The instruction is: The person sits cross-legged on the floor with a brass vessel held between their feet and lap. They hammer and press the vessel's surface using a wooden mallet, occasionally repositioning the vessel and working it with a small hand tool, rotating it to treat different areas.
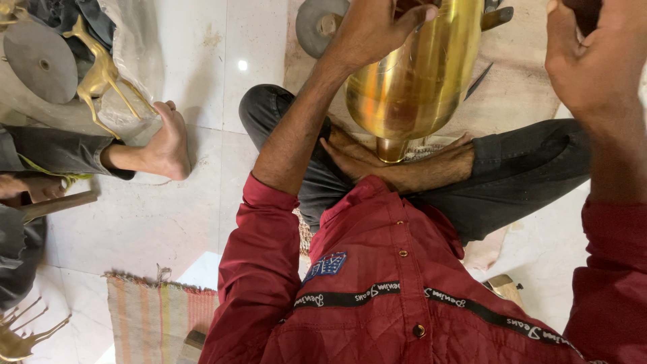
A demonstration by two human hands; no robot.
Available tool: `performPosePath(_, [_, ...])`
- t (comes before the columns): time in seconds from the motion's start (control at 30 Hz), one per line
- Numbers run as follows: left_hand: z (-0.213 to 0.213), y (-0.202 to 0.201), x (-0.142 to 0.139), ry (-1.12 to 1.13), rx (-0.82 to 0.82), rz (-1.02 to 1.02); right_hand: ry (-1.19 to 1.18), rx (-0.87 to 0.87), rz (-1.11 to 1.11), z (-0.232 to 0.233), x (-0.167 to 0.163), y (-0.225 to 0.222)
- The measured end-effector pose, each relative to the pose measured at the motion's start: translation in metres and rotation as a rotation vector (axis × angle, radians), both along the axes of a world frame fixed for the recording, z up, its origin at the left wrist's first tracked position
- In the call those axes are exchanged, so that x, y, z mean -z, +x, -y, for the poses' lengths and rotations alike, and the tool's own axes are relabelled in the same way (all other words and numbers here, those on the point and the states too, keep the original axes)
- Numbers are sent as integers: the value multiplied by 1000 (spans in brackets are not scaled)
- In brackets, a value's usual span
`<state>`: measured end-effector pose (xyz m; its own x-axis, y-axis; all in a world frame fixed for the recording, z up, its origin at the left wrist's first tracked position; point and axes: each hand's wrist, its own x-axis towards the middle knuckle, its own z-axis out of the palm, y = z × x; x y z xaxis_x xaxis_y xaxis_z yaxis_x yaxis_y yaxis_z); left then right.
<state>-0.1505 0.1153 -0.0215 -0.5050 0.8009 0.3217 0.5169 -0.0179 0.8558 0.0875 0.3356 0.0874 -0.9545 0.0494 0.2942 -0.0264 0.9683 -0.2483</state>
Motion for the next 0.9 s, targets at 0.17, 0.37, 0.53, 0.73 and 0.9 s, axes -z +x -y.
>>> performPosePath(0.17, [1,3,1,-27,-11,19,89,-17,-8,0,-4,-6])
performPosePath(0.37, [3,6,5,9,-43,35,90,-23,25,4,-7,-8])
performPosePath(0.53, [2,6,6,43,-45,42,38,-23,8,5,-8,-6])
performPosePath(0.73, [4,9,12,120,-48,80,68,-29,10,4,-6,-7])
performPosePath(0.9, [6,10,15,120,-62,86,138,-53,20,0,-6,-6])
